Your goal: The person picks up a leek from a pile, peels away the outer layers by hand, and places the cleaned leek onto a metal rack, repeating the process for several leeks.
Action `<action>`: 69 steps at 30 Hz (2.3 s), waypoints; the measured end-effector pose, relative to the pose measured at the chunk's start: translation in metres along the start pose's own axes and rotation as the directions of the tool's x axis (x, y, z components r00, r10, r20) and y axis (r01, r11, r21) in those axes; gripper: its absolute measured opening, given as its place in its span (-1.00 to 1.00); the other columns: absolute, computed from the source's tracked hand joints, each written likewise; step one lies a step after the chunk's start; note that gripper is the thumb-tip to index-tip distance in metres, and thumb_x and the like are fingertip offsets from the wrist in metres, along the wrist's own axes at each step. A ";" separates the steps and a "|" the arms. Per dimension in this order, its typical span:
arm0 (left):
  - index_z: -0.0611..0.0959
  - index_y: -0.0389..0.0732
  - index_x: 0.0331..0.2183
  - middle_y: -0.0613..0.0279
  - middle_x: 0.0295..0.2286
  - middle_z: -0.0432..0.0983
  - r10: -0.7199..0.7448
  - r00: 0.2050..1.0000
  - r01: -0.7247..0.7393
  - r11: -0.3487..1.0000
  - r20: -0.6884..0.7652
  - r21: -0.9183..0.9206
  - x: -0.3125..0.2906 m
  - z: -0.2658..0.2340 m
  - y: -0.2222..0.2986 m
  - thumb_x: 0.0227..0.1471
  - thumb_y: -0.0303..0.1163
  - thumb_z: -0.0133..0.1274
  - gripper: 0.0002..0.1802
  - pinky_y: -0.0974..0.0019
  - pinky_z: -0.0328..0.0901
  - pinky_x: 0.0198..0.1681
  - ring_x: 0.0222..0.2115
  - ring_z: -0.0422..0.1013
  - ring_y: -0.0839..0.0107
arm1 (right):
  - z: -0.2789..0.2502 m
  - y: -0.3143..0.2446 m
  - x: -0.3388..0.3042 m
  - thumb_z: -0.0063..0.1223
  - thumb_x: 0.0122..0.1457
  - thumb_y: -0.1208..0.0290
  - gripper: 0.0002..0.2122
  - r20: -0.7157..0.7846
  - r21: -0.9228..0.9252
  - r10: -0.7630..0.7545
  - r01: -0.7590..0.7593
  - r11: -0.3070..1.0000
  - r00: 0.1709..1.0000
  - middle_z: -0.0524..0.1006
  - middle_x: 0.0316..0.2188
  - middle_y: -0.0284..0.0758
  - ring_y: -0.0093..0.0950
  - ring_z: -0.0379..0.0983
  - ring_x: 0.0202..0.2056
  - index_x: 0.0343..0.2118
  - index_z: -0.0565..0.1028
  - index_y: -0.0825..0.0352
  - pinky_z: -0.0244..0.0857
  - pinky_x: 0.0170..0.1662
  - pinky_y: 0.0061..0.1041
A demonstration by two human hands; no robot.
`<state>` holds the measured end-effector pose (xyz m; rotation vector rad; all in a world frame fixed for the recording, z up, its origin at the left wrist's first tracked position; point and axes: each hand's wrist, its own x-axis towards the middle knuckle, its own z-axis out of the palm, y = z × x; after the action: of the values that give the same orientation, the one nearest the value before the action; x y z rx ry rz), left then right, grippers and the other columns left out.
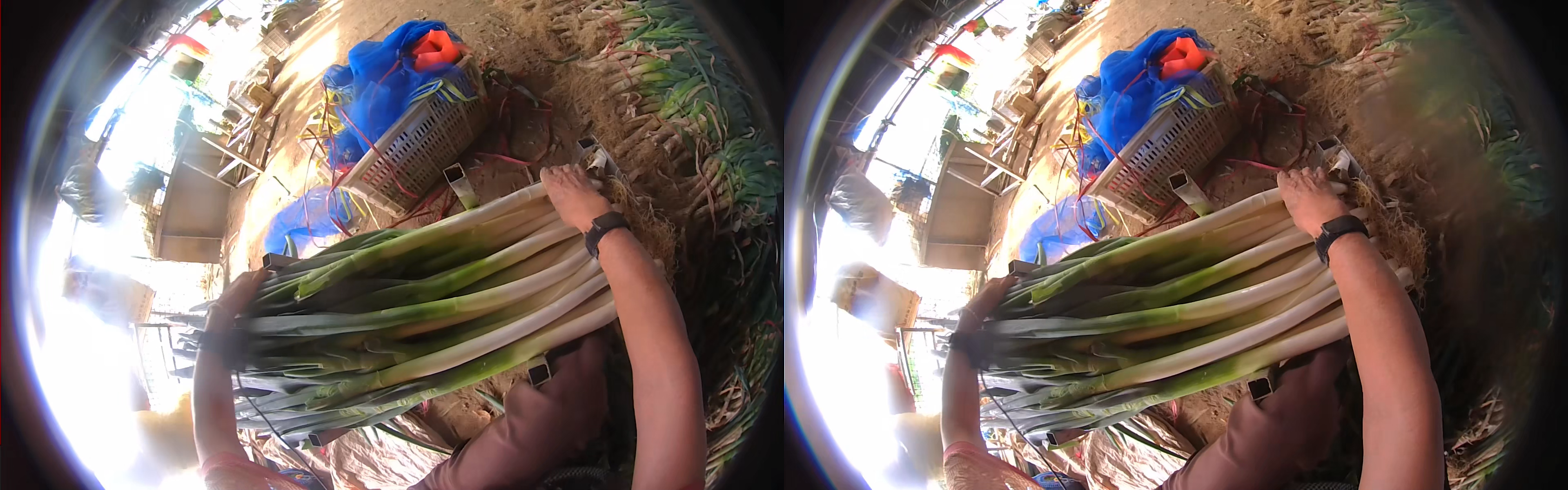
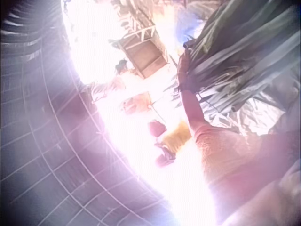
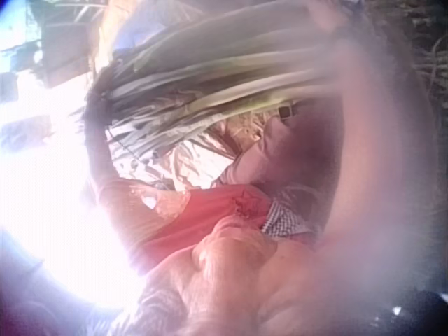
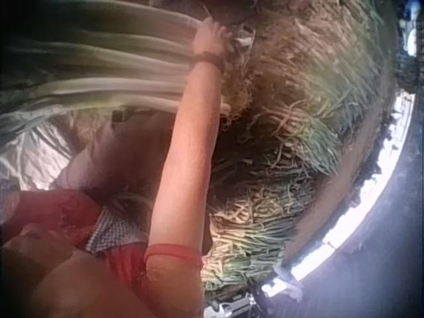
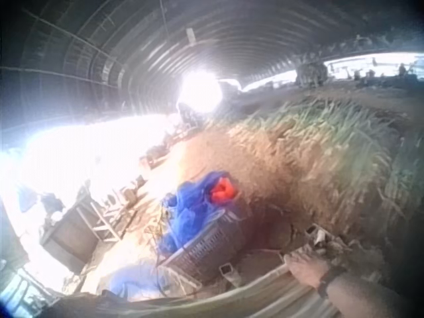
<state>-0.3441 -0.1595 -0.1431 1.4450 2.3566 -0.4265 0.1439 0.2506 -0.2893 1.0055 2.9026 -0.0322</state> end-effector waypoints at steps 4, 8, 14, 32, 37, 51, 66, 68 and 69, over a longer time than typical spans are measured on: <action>0.46 -0.20 -0.03 -0.09 -0.13 0.48 0.090 0.996 -0.088 0.992 -0.014 0.090 -0.002 0.010 0.001 0.09 -0.48 -0.10 -0.64 0.14 0.30 0.00 -0.07 0.40 0.01 | 0.007 0.004 -0.001 -0.23 0.19 0.52 -0.62 -0.084 0.004 -0.039 0.040 0.999 0.996 0.40 0.00 -0.13 -0.18 0.30 0.08 0.09 0.28 0.40 0.07 0.20 -0.08; 0.48 -0.24 -0.04 0.03 -0.15 0.50 0.146 0.981 -0.157 0.984 -0.126 -0.085 -0.019 0.022 -0.006 0.15 -0.41 -0.13 -0.67 0.16 0.30 -0.04 -0.12 0.43 0.16 | -0.016 -0.010 0.005 -0.23 0.18 0.52 -0.68 0.003 0.069 -0.033 0.032 0.997 0.999 0.45 -0.06 -0.13 -0.18 0.35 0.02 0.01 0.32 0.38 0.17 0.11 -0.10; 0.37 -0.34 0.08 0.00 0.07 0.29 0.142 0.970 -0.243 0.563 -0.198 -0.790 -0.038 -0.031 0.157 0.32 -0.21 -0.35 -0.52 0.20 0.21 0.17 0.08 0.28 0.30 | 0.006 0.034 -0.007 -0.17 0.09 0.56 -0.83 -0.406 0.298 -0.045 0.179 0.938 0.913 0.46 -0.17 -0.07 -0.14 0.43 -0.12 -0.25 0.41 0.43 0.33 -0.09 -0.19; 0.55 -0.37 -0.10 -0.02 -0.20 0.55 0.669 0.432 -0.720 -0.148 -0.604 -0.678 -0.094 -0.070 0.594 0.18 -0.51 -0.08 -0.73 0.23 0.40 -0.02 -0.15 0.50 0.24 | 0.052 -0.014 -0.494 -0.07 0.20 0.54 -0.83 -0.095 0.806 0.735 -0.382 0.453 0.671 0.47 -0.28 -0.11 -0.09 0.42 -0.22 -0.15 0.36 0.38 0.30 -0.20 -0.22; 0.58 -0.34 -0.13 0.01 -0.19 0.56 0.705 0.459 -0.548 -0.253 -0.540 -0.797 -0.158 -0.047 0.705 0.22 -0.32 -0.05 -0.70 0.16 0.34 0.02 -0.07 0.47 0.15 | 0.102 0.008 -0.530 -0.07 0.25 0.48 -0.86 0.056 0.948 0.812 -0.286 0.139 0.581 0.50 -0.41 -0.06 -0.06 0.43 -0.33 -0.21 0.38 0.44 0.28 -0.27 -0.26; 0.55 -0.39 -0.16 -0.08 -0.34 0.52 0.732 0.670 -0.242 0.060 -0.122 -0.969 -0.138 -0.032 0.758 0.14 -0.43 -0.06 -0.72 0.10 0.39 -0.19 -0.30 0.47 0.10 | 0.260 0.194 -0.510 -0.14 0.22 0.43 -0.77 0.296 0.706 0.951 -0.692 -0.152 0.093 0.54 -0.32 -0.02 -0.01 0.45 -0.21 -0.13 0.42 0.42 0.34 -0.15 -0.17; 0.49 -0.37 -0.32 -0.13 -0.34 0.49 0.707 0.707 -0.245 0.232 -0.010 -0.941 -0.126 -0.035 0.744 0.18 -0.31 -0.12 -0.72 0.07 0.39 -0.18 -0.31 0.45 0.08 | 0.228 0.228 -0.378 0.15 0.14 0.23 -0.52 0.559 0.808 0.829 -0.220 -0.546 -0.003 0.52 -0.25 -0.13 -0.29 0.47 -0.16 -0.06 0.36 0.55 0.27 -0.13 -0.30; 0.50 -0.37 -0.31 -0.12 -0.35 0.49 0.696 0.718 -0.253 0.295 0.026 -0.922 -0.127 -0.035 0.746 0.18 -0.31 -0.12 -0.72 0.09 0.40 -0.18 -0.31 0.45 0.09 | 0.216 0.247 -0.393 0.16 0.14 0.22 -0.54 0.535 0.838 0.822 0.001 -0.546 0.197 0.50 -0.23 -0.18 -0.39 0.45 -0.16 -0.07 0.38 0.52 0.26 -0.13 -0.36; 0.50 -0.37 -0.30 -0.11 -0.35 0.49 0.691 0.722 -0.245 0.298 0.031 -0.923 -0.128 -0.037 0.745 0.18 -0.31 -0.12 -0.72 0.10 0.40 -0.18 -0.31 0.45 0.09 | 0.197 0.246 -0.393 0.16 0.14 0.21 -0.56 0.464 0.785 0.787 0.222 -0.578 0.408 0.48 -0.21 -0.23 -0.50 0.42 -0.17 -0.08 0.41 0.49 0.24 -0.13 -0.42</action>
<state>0.3728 0.0799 -0.1102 1.2074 1.2170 0.5688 0.6156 0.1930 -0.4569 2.8055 0.8527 -3.1374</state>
